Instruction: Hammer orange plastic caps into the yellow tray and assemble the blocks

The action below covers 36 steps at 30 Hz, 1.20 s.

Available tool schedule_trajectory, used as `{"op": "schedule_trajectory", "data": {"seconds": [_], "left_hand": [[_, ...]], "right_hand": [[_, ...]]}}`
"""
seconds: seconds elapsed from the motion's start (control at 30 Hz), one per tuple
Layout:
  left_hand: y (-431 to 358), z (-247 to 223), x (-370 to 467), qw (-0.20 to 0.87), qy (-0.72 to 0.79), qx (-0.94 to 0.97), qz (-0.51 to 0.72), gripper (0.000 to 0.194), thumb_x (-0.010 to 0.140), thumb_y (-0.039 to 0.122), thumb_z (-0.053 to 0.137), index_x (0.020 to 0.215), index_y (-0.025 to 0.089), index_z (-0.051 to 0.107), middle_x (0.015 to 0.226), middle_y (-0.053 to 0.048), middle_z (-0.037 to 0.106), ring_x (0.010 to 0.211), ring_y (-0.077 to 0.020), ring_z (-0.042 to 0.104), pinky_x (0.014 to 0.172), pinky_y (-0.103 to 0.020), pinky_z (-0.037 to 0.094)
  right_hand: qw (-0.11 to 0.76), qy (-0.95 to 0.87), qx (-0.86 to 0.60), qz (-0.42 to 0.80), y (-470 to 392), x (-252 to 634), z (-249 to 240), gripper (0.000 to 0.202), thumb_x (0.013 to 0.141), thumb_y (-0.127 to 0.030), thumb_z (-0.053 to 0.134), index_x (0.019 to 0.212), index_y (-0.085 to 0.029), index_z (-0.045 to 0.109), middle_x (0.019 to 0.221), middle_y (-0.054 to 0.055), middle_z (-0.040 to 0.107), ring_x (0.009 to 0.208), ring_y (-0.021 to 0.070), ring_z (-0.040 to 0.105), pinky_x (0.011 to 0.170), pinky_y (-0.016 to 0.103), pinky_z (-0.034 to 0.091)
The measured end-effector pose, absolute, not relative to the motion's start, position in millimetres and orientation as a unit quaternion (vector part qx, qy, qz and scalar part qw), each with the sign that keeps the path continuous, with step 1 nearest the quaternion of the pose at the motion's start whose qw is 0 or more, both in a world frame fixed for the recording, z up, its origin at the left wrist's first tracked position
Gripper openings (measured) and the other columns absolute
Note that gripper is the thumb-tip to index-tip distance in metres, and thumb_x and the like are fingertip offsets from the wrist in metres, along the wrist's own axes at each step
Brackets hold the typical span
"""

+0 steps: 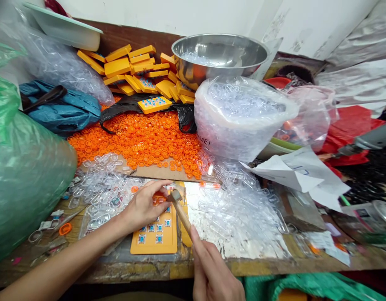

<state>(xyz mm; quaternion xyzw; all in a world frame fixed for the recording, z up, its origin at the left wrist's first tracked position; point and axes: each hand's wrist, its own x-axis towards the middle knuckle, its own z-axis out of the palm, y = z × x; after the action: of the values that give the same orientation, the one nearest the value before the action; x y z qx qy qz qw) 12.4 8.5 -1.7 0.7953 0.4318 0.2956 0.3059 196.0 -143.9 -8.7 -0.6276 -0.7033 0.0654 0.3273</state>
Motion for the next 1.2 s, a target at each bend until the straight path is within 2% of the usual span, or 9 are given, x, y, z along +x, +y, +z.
{"op": "schedule_trajectory", "data": {"seconds": [0.13,0.3,0.43,0.53,0.6,0.7,0.83,0.97,1.2], "left_hand": [[9.5,5.9,-4.8,0.289,0.438,0.801,0.288,0.040,0.078,0.016,0.069,0.117,0.016,0.061,0.096,-0.005,0.073,0.088,-0.0180,0.067,0.082,-0.032,0.055],[21.2,7.2,-49.3,0.208,0.484,0.811,0.253,0.017,0.085,0.011,0.054,0.087,0.012,0.070,0.088,-0.012,0.073,0.087,-0.0286,0.065,0.082,-0.048,0.053],[23.2,-2.5,-62.3,0.173,0.489,0.826,0.221,0.024,0.086,0.008,0.047,0.085,0.013,0.071,0.091,-0.013,0.072,0.087,-0.0300,0.066,0.080,-0.049,0.053],[21.1,-5.7,-59.4,0.161,0.486,0.828,0.229,0.025,0.086,0.007,0.046,0.091,0.016,0.069,0.090,-0.010,0.072,0.085,-0.0253,0.066,0.080,-0.042,0.053],[22.8,-5.0,-54.9,0.161,0.484,0.825,0.243,0.023,0.087,0.008,0.047,0.095,0.016,0.067,0.089,-0.008,0.071,0.084,-0.0220,0.065,0.079,-0.038,0.053],[34.8,-3.4,-44.4,0.169,0.478,0.822,0.259,0.019,0.089,0.012,0.049,0.092,0.016,0.067,0.088,-0.006,0.071,0.083,-0.0191,0.065,0.079,-0.034,0.053],[60.6,-6.9,-28.3,0.177,0.470,0.828,0.249,0.016,0.084,0.009,0.054,0.084,0.017,0.068,0.084,-0.005,0.069,0.080,-0.0188,0.065,0.077,-0.032,0.052],[69.1,-8.9,-20.7,0.174,0.463,0.834,0.246,0.019,0.082,0.007,0.053,0.073,0.014,0.068,0.082,-0.007,0.064,0.078,-0.0205,0.062,0.073,-0.034,0.051],[12.3,12.8,-8.3,0.216,0.408,0.830,0.312,0.035,0.085,0.015,0.058,0.120,0.013,0.062,0.097,-0.008,0.070,0.089,-0.0218,0.061,0.083,-0.040,0.052]], "right_hand": [[0.352,-0.612,-0.692,0.150,-144.8,197.8,-13.9,0.042,0.089,-0.028,0.059,0.132,-0.030,0.060,0.123,-0.002,0.068,0.107,0.0145,0.067,0.092,0.014,0.049],[0.473,-0.358,-0.737,0.325,-130.7,179.4,-1.5,0.053,0.079,-0.048,0.069,0.127,-0.025,0.062,0.125,0.003,0.067,0.119,0.0235,0.060,0.086,0.023,0.056],[0.516,-0.277,-0.670,0.456,-109.4,162.4,4.6,0.066,0.076,-0.046,0.074,0.134,-0.023,0.053,0.107,0.007,0.073,0.079,0.0165,0.069,0.045,0.016,0.049],[0.495,-0.320,-0.628,0.508,-95.2,160.7,-2.2,0.063,0.080,-0.045,0.070,0.136,-0.021,0.051,0.112,0.010,0.070,0.043,0.0043,0.050,0.033,0.017,0.036],[0.475,-0.355,-0.613,0.522,-88.9,164.3,-8.3,0.061,0.083,-0.045,0.066,0.137,-0.021,0.051,0.119,0.011,0.068,0.038,0.0026,0.044,0.033,0.018,0.036],[0.469,-0.371,-0.614,0.516,-85.8,169.5,-12.7,0.063,0.084,-0.046,0.063,0.141,-0.023,0.047,0.125,0.012,0.065,0.044,0.0066,0.054,0.034,0.019,0.039],[0.497,-0.371,-0.637,0.458,-94.0,167.0,-8.9,0.063,0.085,-0.045,0.063,0.141,-0.020,0.046,0.125,0.013,0.065,0.082,0.0211,0.072,0.050,0.024,0.056],[0.521,-0.371,-0.681,0.357,-112.5,170.0,-9.3,0.054,0.087,-0.044,0.062,0.135,-0.020,0.054,0.116,0.010,0.071,0.112,0.0274,0.064,0.089,0.037,0.057],[0.410,-0.530,-0.708,0.222,-150.3,206.0,-21.6,0.048,0.088,-0.033,0.063,0.135,-0.024,0.056,0.129,0.003,0.064,0.119,0.0225,0.060,0.104,0.029,0.044]]}}
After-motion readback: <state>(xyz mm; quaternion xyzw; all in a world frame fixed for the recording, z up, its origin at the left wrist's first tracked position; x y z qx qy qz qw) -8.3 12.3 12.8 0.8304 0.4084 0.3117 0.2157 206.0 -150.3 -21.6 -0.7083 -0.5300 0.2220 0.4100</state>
